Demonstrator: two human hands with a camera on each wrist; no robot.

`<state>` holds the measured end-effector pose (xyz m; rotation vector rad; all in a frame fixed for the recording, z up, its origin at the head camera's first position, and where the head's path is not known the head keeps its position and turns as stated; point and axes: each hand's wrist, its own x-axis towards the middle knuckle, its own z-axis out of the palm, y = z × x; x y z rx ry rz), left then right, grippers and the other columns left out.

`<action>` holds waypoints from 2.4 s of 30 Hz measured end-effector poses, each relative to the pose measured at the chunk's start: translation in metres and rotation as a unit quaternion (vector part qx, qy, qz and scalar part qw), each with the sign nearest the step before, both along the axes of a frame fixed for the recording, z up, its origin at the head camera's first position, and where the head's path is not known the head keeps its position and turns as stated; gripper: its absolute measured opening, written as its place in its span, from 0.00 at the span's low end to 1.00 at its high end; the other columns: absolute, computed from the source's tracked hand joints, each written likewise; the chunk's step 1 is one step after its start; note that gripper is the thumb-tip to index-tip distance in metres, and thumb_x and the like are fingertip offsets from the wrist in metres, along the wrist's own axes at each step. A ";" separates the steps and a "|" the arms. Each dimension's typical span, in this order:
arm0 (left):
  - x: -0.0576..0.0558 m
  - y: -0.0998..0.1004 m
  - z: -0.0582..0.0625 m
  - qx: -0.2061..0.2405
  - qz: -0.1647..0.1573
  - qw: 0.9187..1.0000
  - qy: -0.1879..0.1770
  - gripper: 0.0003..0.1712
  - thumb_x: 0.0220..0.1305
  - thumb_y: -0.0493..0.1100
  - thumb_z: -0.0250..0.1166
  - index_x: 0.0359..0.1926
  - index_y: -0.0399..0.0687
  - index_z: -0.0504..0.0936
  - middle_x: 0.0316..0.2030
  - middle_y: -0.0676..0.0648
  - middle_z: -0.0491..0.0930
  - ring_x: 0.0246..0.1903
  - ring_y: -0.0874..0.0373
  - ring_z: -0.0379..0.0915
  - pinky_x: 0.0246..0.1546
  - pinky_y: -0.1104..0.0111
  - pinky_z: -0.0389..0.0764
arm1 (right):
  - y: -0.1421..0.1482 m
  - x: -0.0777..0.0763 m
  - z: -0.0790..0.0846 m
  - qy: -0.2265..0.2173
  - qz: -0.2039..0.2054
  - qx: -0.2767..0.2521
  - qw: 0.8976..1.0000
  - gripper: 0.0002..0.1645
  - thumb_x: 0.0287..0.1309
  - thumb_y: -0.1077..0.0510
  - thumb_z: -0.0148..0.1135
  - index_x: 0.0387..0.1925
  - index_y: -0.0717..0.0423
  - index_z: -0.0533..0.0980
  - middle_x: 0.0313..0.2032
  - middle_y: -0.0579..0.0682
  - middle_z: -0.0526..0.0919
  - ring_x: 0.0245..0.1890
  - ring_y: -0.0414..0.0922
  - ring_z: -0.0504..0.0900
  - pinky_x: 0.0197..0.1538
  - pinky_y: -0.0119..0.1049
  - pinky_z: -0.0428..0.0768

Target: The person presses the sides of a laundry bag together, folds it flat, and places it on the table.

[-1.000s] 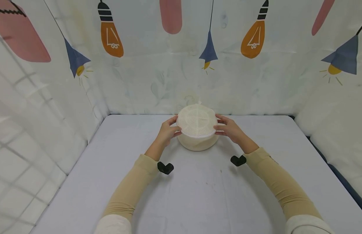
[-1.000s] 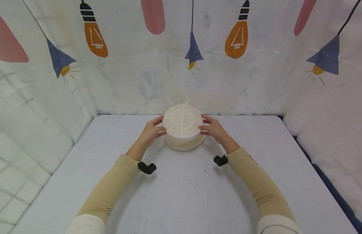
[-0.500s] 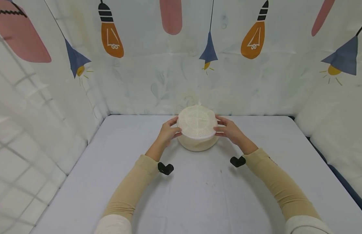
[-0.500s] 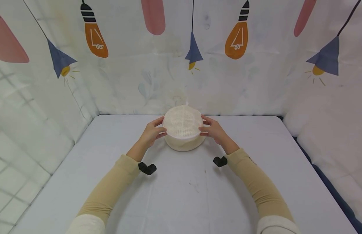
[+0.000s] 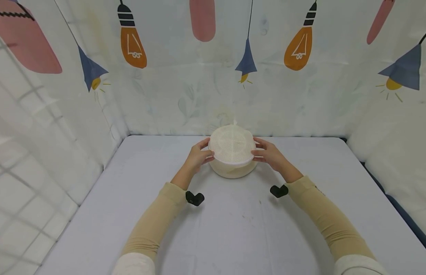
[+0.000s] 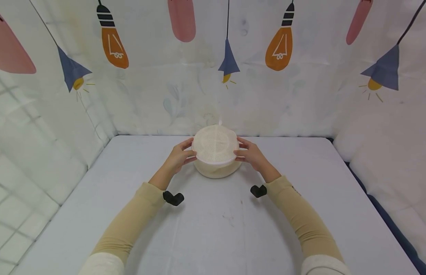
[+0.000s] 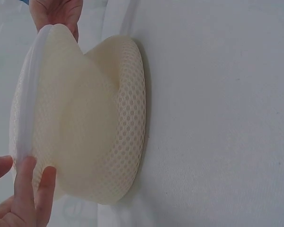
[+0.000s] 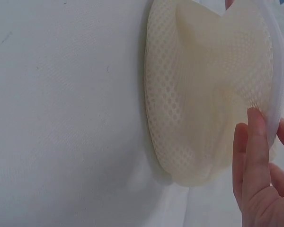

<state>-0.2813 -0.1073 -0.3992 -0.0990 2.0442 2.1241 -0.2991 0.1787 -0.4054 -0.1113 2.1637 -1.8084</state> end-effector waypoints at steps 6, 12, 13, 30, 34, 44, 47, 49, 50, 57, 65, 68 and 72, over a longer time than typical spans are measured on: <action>0.000 -0.001 -0.001 -0.002 0.002 1.000 -0.001 0.41 0.67 0.26 0.61 0.79 0.44 0.61 0.76 0.43 0.60 0.50 0.51 0.77 0.50 0.67 0.83 | 0.001 -0.001 -0.002 -0.002 0.001 0.003 1.000 0.45 0.73 0.64 0.59 0.82 0.51 0.50 0.76 0.62 0.57 0.53 0.48 0.78 0.58 0.38 0.81; 0.000 0.000 -0.001 0.004 0.010 1.000 -0.005 0.41 0.66 0.26 0.61 0.78 0.42 0.61 0.76 0.43 0.61 0.49 0.52 0.77 0.46 0.70 0.84 | 0.001 -0.003 -0.003 -0.003 -0.002 0.008 1.000 0.44 0.73 0.64 0.59 0.82 0.50 0.50 0.76 0.62 0.56 0.62 0.56 0.74 0.61 0.41 0.79; 0.000 0.000 -0.001 0.004 0.010 1.000 -0.005 0.41 0.66 0.26 0.61 0.78 0.43 0.61 0.76 0.43 0.61 0.50 0.52 0.78 0.46 0.70 0.84 | 0.001 -0.003 -0.003 -0.003 -0.003 0.008 1.000 0.45 0.73 0.64 0.59 0.82 0.50 0.50 0.77 0.62 0.56 0.63 0.57 0.73 0.61 0.42 0.78; -0.001 0.003 -0.009 0.008 0.025 1.000 -0.005 0.40 0.67 0.27 0.61 0.78 0.45 0.63 0.74 0.43 0.63 0.46 0.54 0.77 0.42 0.73 0.84 | -0.001 0.000 -0.005 -0.005 -0.001 -0.008 1.000 0.45 0.72 0.66 0.59 0.82 0.53 0.50 0.76 0.63 0.56 0.67 0.60 0.70 0.61 0.43 0.79; -0.001 0.003 -0.010 0.012 0.028 1.000 -0.006 0.39 0.67 0.26 0.60 0.78 0.44 0.63 0.74 0.43 0.63 0.46 0.55 0.77 0.43 0.72 0.84 | -0.001 0.000 -0.006 -0.009 0.002 -0.004 1.000 0.45 0.72 0.66 0.59 0.82 0.53 0.49 0.77 0.64 0.55 0.68 0.60 0.69 0.63 0.45 0.77; -0.002 0.004 -0.012 0.010 0.024 1.000 -0.008 0.40 0.67 0.26 0.59 0.78 0.44 0.62 0.75 0.43 0.62 0.46 0.56 0.77 0.44 0.73 0.84 | -0.002 -0.001 -0.007 -0.013 -0.004 0.006 1.000 0.45 0.73 0.66 0.59 0.82 0.52 0.49 0.77 0.64 0.55 0.68 0.61 0.70 0.65 0.49 0.74; -0.003 0.004 -0.012 0.007 0.023 1.000 -0.009 0.40 0.67 0.26 0.60 0.78 0.44 0.62 0.75 0.43 0.62 0.45 0.56 0.77 0.42 0.74 0.84 | -0.001 -0.002 -0.008 -0.015 -0.003 0.004 1.000 0.45 0.73 0.66 0.58 0.82 0.52 0.49 0.77 0.65 0.54 0.68 0.62 0.69 0.66 0.50 0.73; -0.003 0.004 -0.012 0.004 0.023 1.000 -0.008 0.40 0.67 0.26 0.60 0.78 0.43 0.62 0.75 0.42 0.62 0.44 0.56 0.77 0.42 0.74 0.84 | -0.001 -0.003 -0.009 -0.015 -0.003 0.001 1.000 0.45 0.73 0.66 0.58 0.82 0.52 0.49 0.77 0.65 0.54 0.68 0.62 0.69 0.67 0.50 0.73; -0.003 0.004 -0.013 0.002 0.023 1.000 -0.008 0.40 0.67 0.26 0.60 0.78 0.43 0.62 0.75 0.42 0.62 0.44 0.56 0.77 0.42 0.73 0.84 | -0.001 -0.003 -0.009 -0.015 -0.003 0.000 1.000 0.45 0.73 0.66 0.58 0.82 0.53 0.49 0.77 0.65 0.54 0.67 0.62 0.69 0.67 0.50 0.73; -0.005 0.005 -0.015 0.000 0.028 1.000 -0.014 0.39 0.68 0.26 0.60 0.78 0.44 0.63 0.74 0.42 0.62 0.44 0.55 0.77 0.42 0.73 0.84 | -0.001 -0.004 -0.011 -0.018 -0.003 -0.003 1.000 0.45 0.72 0.67 0.58 0.82 0.53 0.50 0.76 0.65 0.56 0.64 0.58 0.72 0.65 0.49 0.75; -0.006 0.004 -0.016 0.002 0.032 0.999 -0.016 0.40 0.67 0.26 0.60 0.78 0.43 0.62 0.75 0.42 0.62 0.45 0.55 0.77 0.41 0.73 0.84 | -0.004 -0.004 -0.012 -0.017 -0.001 -0.014 1.000 0.45 0.72 0.68 0.58 0.82 0.55 0.49 0.76 0.66 0.56 0.64 0.59 0.72 0.65 0.49 0.75; -0.006 0.004 -0.016 0.002 0.033 0.999 -0.019 0.40 0.68 0.26 0.60 0.78 0.43 0.62 0.75 0.42 0.62 0.45 0.55 0.77 0.41 0.74 0.84 | -0.004 -0.005 -0.013 -0.020 -0.001 -0.018 1.000 0.45 0.72 0.68 0.57 0.82 0.56 0.49 0.76 0.66 0.55 0.65 0.59 0.71 0.66 0.49 0.74; -0.005 0.003 -0.017 0.005 0.030 0.999 -0.019 0.39 0.68 0.25 0.60 0.78 0.42 0.62 0.75 0.41 0.61 0.44 0.55 0.77 0.42 0.73 0.84 | -0.004 -0.005 -0.015 -0.022 -0.002 -0.019 1.000 0.44 0.72 0.69 0.57 0.82 0.56 0.48 0.76 0.67 0.55 0.64 0.59 0.71 0.65 0.49 0.75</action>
